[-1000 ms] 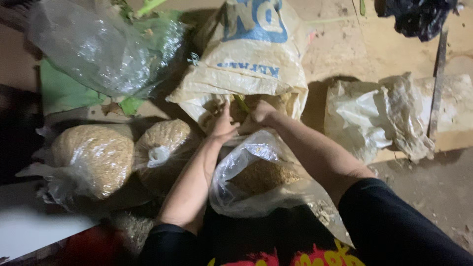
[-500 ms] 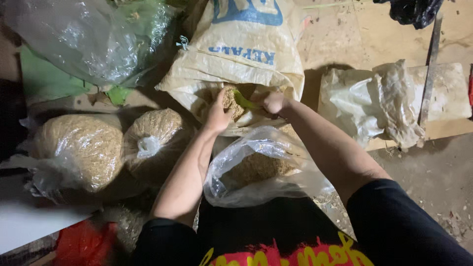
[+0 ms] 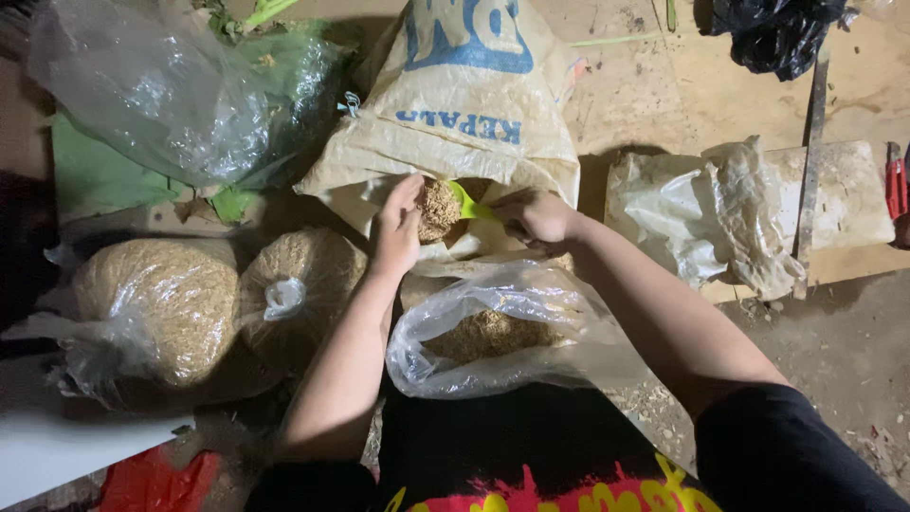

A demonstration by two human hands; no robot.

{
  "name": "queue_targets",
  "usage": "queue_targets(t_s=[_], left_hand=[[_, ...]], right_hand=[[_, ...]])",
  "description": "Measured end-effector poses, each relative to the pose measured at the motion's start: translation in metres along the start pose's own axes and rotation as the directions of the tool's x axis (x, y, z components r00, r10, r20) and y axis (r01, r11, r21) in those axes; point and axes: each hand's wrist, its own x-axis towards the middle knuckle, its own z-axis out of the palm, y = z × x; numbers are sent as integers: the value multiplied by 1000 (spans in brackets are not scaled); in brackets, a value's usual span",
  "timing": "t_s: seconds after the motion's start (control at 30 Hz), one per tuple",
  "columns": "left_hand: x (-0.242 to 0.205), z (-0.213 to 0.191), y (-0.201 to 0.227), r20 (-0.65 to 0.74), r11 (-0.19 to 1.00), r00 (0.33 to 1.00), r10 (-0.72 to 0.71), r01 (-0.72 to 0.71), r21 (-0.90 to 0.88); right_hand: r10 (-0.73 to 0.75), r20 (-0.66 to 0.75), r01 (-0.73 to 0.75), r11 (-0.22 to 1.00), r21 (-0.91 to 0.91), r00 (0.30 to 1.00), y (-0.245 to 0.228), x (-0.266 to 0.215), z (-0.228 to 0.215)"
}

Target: The person uses a green scoop to transfer grain from a large sack into a clear plastic bag. The person repeatedly scoops the grain and pours it into the bag, gradually filling it.

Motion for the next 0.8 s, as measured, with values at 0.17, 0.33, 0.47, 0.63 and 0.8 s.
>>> queue_targets(t_s=[0.17, 0.33, 0.47, 0.63, 0.8], left_hand=[[-13, -5, 29, -114, 992, 990, -83, 71, -109], [-21, -13, 53, -219, 995, 975, -27, 5, -102], [-34, -21, 66, -260, 998, 963, 66, -68, 1], [-56, -30, 98, -251, 987, 965, 71, -104, -122], [-99, -35, 146, -173, 985, 985, -12, -18, -170]], right_hand=[[194, 186, -228, 957, 182, 963, -42, -10, -39], [610, 496, -754, 280, 595, 618, -87, -12, -89], [627, 443, -741, 352, 573, 641, -111, -29, -120], [498, 289, -574, 665, 478, 817, -129, -66, -154], [576, 381, -687, 540, 486, 723, -156, -108, -171]])
